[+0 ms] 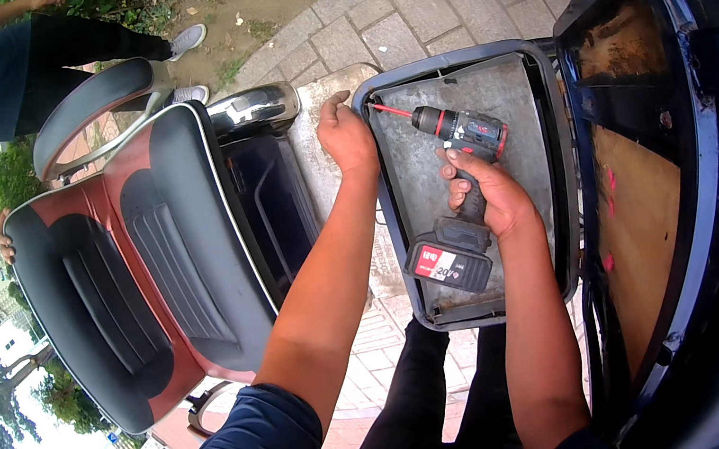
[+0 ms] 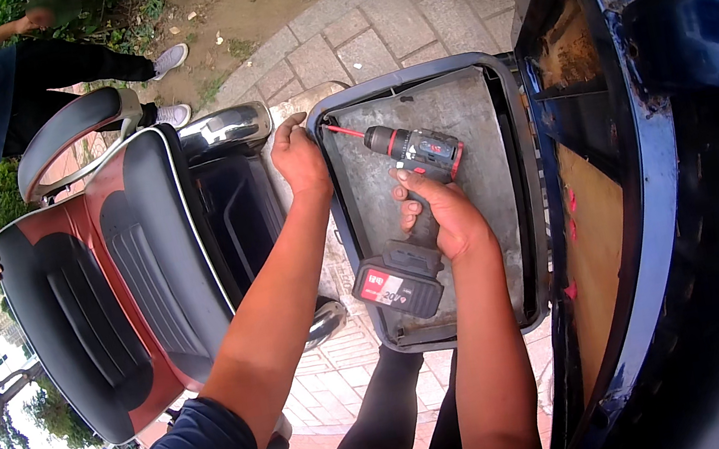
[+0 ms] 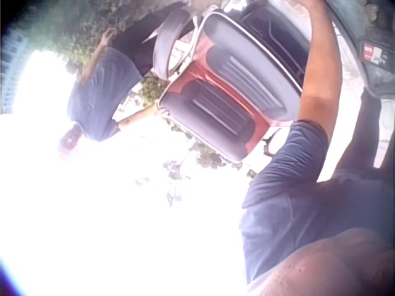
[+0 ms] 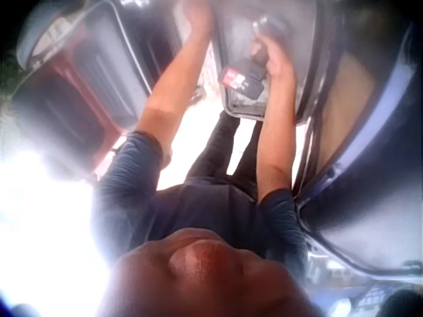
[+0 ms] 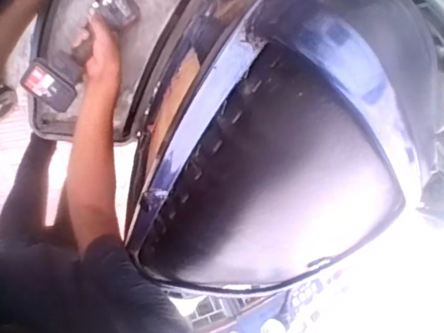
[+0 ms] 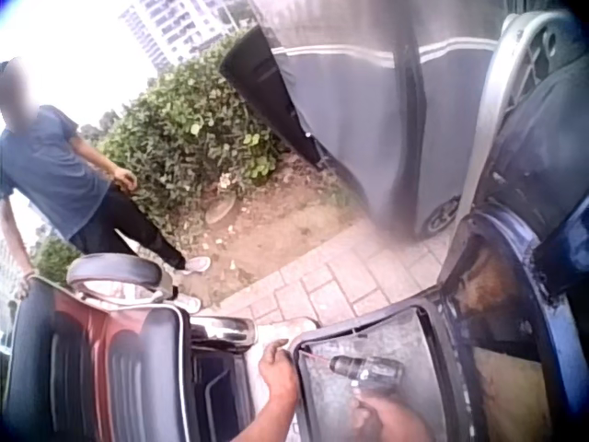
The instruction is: The person uses a power drill to drive screws into the interior of a scooter storage compartment while holding screws by hand and being observed by another person.
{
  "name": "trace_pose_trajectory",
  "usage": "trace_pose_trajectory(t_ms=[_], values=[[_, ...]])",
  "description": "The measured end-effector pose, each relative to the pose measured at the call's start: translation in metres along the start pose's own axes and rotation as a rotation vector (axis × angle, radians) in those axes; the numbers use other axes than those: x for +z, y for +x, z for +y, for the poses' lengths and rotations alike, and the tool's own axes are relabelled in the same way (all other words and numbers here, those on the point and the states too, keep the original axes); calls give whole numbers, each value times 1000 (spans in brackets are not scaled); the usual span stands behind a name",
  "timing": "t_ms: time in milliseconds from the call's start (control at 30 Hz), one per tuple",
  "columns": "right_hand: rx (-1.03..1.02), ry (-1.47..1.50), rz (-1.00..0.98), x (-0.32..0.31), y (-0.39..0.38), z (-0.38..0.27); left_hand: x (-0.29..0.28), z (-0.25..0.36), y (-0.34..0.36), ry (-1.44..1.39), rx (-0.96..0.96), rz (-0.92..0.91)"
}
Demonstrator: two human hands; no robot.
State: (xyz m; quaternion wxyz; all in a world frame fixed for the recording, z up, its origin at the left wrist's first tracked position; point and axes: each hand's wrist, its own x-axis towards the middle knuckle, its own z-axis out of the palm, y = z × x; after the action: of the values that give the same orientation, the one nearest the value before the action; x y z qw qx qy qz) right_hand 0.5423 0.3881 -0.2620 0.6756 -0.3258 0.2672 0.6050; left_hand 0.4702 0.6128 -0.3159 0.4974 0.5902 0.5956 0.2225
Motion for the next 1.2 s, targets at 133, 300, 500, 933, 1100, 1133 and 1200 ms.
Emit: trace_pose_trajectory(t_ms=[133, 300, 500, 933, 1100, 1133, 1200], values=[[-12, -46, -18, 1, -2, -6, 3, -17, 9, 25, 96, 46], [-10, -85, 7, 4, -3, -13, 3, -9, 2, -116, 54, -19], [-10, -85, 16, 4, -2, -12, -7, 4, -13, 29, 243, -66], [0, -79, 26, 4, -2, -12, -18, 4, -39, 443, 430, -79], [3, -71, 27, 2, 0, -10, -18, -2, -37, 399, 558, -56], [0, -73, 24, 2, 0, -11, -17, -3, -35, 387, 559, -59], [6, -62, 25, 0, 1, -9, -19, -3, -37, 366, 549, -72]])
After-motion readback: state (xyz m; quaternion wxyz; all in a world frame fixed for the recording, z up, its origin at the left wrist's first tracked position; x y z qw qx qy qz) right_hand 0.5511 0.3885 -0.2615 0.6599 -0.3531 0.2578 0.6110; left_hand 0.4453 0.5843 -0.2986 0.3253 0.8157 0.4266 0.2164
